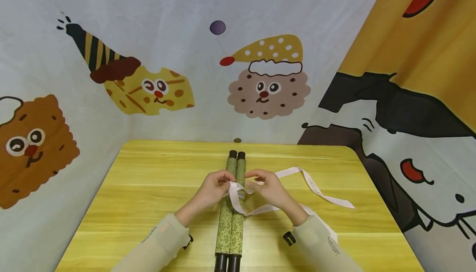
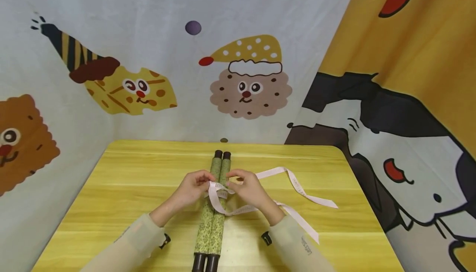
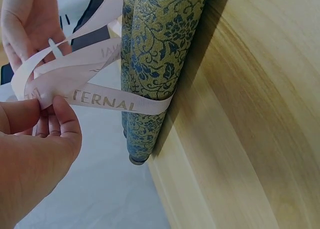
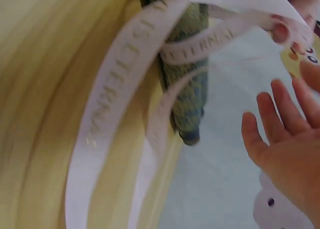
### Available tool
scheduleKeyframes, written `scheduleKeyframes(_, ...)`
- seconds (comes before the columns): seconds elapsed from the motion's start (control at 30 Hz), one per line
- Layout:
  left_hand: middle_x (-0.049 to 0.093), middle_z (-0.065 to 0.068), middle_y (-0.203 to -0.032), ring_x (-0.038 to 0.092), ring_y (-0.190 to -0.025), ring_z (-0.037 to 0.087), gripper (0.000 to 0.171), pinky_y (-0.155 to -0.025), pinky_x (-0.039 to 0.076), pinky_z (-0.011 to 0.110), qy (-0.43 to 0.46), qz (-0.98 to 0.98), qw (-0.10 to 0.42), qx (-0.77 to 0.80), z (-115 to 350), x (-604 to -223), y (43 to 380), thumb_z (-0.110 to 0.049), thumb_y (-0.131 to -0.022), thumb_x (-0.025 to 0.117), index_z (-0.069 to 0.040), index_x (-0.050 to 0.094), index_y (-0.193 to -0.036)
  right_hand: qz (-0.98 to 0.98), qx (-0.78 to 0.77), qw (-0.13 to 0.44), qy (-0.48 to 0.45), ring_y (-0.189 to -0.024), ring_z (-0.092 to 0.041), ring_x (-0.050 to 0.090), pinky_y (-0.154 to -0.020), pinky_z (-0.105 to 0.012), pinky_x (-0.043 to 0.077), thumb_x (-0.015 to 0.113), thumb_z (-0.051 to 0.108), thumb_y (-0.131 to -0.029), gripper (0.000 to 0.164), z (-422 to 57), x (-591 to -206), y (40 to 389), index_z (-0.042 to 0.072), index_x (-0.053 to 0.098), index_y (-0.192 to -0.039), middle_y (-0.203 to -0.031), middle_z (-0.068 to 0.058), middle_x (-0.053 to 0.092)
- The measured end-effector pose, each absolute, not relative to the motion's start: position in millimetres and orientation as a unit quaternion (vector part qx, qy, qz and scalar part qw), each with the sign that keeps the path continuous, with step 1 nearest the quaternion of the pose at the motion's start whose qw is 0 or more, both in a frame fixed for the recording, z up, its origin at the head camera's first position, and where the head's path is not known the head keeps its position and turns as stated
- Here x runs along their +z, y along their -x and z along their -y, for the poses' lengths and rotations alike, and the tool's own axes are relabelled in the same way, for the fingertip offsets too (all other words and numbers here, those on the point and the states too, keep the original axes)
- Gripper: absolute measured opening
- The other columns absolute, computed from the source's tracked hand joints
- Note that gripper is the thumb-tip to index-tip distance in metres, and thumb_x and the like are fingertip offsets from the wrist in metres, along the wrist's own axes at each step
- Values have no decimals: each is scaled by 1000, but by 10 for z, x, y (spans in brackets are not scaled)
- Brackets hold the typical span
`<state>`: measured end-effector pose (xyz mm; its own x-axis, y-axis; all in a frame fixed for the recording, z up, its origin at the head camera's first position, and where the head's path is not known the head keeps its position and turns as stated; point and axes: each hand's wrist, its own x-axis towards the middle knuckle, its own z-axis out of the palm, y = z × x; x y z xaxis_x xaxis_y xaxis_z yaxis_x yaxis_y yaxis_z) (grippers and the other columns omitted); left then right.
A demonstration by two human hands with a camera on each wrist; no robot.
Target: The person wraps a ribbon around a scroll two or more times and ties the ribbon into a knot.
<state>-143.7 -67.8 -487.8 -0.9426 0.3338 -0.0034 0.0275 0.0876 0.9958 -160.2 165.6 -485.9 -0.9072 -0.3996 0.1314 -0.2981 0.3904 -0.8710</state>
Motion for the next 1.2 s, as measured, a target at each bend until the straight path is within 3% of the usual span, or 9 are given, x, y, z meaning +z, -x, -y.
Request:
scheduleKeyframes(0.13, 65, 15, -98, 64, -85, 19, 15, -81, 62, 43, -129, -724, 119, 667, 688, -4890, 1443, 9, -103, 55, 6, 69, -108, -822, -501, 92, 255, -127, -33, 62, -109, -61, 45, 74, 12, -98, 34, -1529, -4964, 1622, 3, 70, -130, -132, -14, 70)
scheduleKeyframes(0.3, 66, 16, -98, 66, -85, 19, 14, -79, 62, 36, -127, -714, 118, 679, 688, -4899, 1442, 11, -101, 56, 7, 68, -107, -808, -511, 104, 272, -120, -32, 66, -107, -57, 49, 74, 7, -95, 36, -1446, -5028, 1624, 0, 69, -130, -127, -12, 72)
scheduleKeyframes(0.5, 68, 12, -95, 67, -82, 18, 17, -78, 62, 43, -107, -725, 100, 673, 687, -4891, 1441, 12, -99, 58, 4, 71, -105, -784, -557, 118, 248, -106, -24, 70, -90, -37, 58, 72, 1, -92, 32, -1388, -5039, 1589, -1, 72, -124, -118, -12, 75)
scheduleKeyframes(0.6, 69, 10, -93, 67, -80, 18, 16, -76, 62, 46, -99, -730, 94, 670, 687, -4895, 1443, 10, -99, 59, 2, 72, -104, -775, -573, 116, 240, -102, -20, 71, -84, -31, 59, 71, 1, -94, 27, -1358, -5046, 1574, 0, 73, -121, -114, -12, 75)
scheduleKeyframes(0.8, 70, 11, -93, 69, -81, 18, 13, -81, 62, 51, -98, -718, 99, 682, 681, -4908, 1437, 10, -97, 62, 4, 72, -104, -779, -579, 73, 230, -94, -20, 72, -81, -30, 60, 71, 0, -97, 16, -1303, -5077, 1568, 2, 78, -111, -103, -8, 77)
scheduleKeyframes(1.0, 71, 10, -100, 65, -85, 18, 18, -77, 60, 31, -126, -729, 94, 666, 683, -4916, 1416, 9, -91, 71, 2, 72, -108, -775, -590, 57, 220, -95, -21, 71, -83, -29, 59, 72, -3, -95, 15, -1287, -5095, 1566, -1, 79, -107, -101, -12, 78)
scheduleKeyframes(1.13, 70, 9, -102, 59, -81, 18, 21, -70, 52, 24, -144, -748, 77, 643, 671, -4922, 1400, 5, -90, 76, -3, 75, -109, -776, -591, 67, 211, -90, -17, 70, -77, -26, 58, 71, -3, -95, 15, -1294, -5079, 1556, -2, 79, -108, -101, -13, 78)
scheduleKeyframes(1.2, 69, 8, -105, 56, -80, 18, 21, -69, 49, 24, -154, -760, 63, 629, 663, -4924, 1394, 3, -89, 77, -5, 78, -108, -779, -588, 74, 204, -77, -12, 65, -67, -23, 54, 68, -5, -96, 15, -1299, -5061, 1548, -2, 79, -106, -95, -13, 77)
